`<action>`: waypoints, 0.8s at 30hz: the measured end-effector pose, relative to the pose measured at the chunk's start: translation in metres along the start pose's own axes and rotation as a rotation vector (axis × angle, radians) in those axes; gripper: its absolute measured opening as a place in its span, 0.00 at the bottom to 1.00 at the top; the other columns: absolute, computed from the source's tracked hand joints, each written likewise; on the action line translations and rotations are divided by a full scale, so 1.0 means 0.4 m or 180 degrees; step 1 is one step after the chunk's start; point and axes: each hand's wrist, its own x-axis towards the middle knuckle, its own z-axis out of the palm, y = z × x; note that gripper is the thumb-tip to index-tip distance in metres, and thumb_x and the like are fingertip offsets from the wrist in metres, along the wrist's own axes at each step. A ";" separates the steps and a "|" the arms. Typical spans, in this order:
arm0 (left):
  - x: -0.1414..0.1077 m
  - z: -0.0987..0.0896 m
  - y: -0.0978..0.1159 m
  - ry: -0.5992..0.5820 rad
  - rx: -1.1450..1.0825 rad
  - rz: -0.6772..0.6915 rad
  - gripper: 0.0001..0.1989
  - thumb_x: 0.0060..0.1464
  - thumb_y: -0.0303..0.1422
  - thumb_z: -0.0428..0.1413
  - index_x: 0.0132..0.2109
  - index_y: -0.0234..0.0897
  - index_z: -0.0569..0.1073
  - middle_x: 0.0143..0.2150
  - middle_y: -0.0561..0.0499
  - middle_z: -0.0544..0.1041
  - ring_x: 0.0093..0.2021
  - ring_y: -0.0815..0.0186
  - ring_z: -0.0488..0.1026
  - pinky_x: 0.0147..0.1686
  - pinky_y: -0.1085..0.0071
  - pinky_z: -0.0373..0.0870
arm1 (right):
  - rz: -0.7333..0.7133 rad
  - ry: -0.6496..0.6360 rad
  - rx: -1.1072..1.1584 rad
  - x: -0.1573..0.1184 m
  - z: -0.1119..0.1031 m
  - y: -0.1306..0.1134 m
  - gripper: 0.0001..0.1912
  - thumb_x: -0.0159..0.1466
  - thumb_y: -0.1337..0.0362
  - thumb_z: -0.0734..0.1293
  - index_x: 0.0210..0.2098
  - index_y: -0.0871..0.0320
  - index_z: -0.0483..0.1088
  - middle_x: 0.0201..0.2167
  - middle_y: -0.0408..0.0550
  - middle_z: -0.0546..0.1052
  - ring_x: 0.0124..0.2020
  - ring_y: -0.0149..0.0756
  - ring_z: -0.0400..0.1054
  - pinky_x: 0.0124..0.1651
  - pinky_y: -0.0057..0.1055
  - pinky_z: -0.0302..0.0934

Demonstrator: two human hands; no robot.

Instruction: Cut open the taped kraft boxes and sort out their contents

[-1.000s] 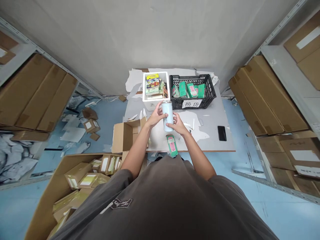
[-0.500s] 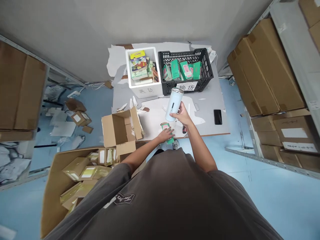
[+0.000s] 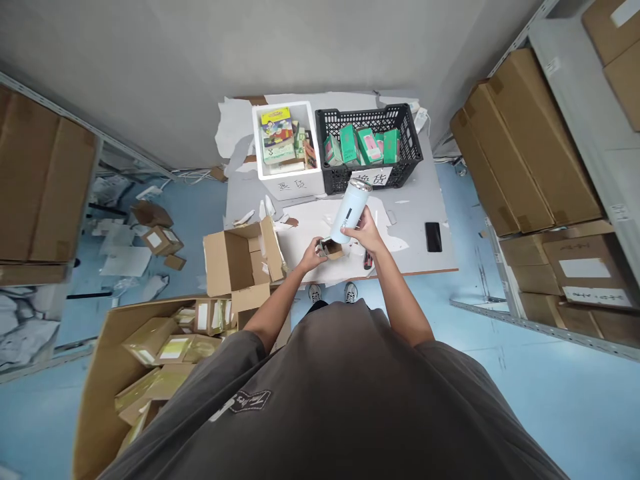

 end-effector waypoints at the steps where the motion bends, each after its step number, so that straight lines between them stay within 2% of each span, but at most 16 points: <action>1: 0.004 -0.008 -0.005 0.0054 -0.0191 -0.0100 0.42 0.43 0.28 0.67 0.66 0.42 0.65 0.59 0.45 0.73 0.58 0.58 0.72 0.59 0.61 0.71 | 0.0019 -0.0023 0.0012 0.001 0.012 0.009 0.56 0.49 0.44 0.85 0.70 0.45 0.59 0.61 0.51 0.74 0.63 0.54 0.70 0.63 0.48 0.72; 7: 0.005 -0.004 -0.055 0.0096 -0.0530 -0.0340 0.39 0.40 0.31 0.66 0.61 0.42 0.63 0.51 0.53 0.73 0.50 0.63 0.73 0.52 0.69 0.71 | 0.0236 -0.0031 -0.0041 -0.014 0.083 0.107 0.55 0.45 0.48 0.85 0.67 0.46 0.60 0.59 0.51 0.75 0.59 0.52 0.72 0.60 0.49 0.73; 11: 0.011 0.007 -0.074 0.0169 -0.0844 -0.0355 0.40 0.39 0.31 0.68 0.60 0.42 0.62 0.51 0.52 0.74 0.49 0.64 0.74 0.52 0.68 0.70 | 0.0436 -0.0113 -0.0239 -0.038 0.092 0.172 0.55 0.43 0.51 0.84 0.66 0.48 0.61 0.59 0.53 0.76 0.59 0.51 0.73 0.60 0.50 0.73; 16: 0.011 0.013 -0.062 0.0195 -0.1055 -0.0355 0.40 0.36 0.29 0.69 0.58 0.41 0.63 0.51 0.51 0.75 0.51 0.62 0.74 0.52 0.67 0.70 | 0.0469 -0.0066 -0.0529 -0.035 0.105 0.227 0.51 0.44 0.51 0.82 0.63 0.51 0.63 0.59 0.55 0.76 0.59 0.50 0.73 0.63 0.51 0.71; 19: -0.001 0.017 -0.047 0.0209 -0.0982 -0.0308 0.40 0.36 0.29 0.72 0.57 0.40 0.64 0.53 0.48 0.76 0.53 0.59 0.74 0.53 0.65 0.71 | 0.0469 0.0011 -0.0639 -0.016 0.133 0.254 0.44 0.46 0.51 0.80 0.59 0.53 0.66 0.55 0.54 0.79 0.57 0.49 0.74 0.64 0.51 0.70; 22: -0.009 0.020 -0.035 0.0299 -0.0900 -0.0406 0.39 0.38 0.29 0.73 0.57 0.39 0.64 0.53 0.47 0.77 0.52 0.58 0.75 0.53 0.65 0.72 | 0.0568 -0.0129 -0.0874 -0.005 0.157 0.270 0.33 0.47 0.51 0.77 0.50 0.54 0.71 0.46 0.53 0.81 0.51 0.51 0.76 0.62 0.52 0.71; 24: -0.008 0.019 -0.030 0.0357 -0.0812 -0.0488 0.38 0.40 0.29 0.72 0.57 0.39 0.63 0.53 0.47 0.78 0.52 0.59 0.76 0.52 0.64 0.72 | 0.0380 -0.0163 -0.1016 -0.005 0.165 0.272 0.31 0.47 0.53 0.76 0.49 0.54 0.72 0.46 0.53 0.82 0.52 0.52 0.76 0.63 0.51 0.70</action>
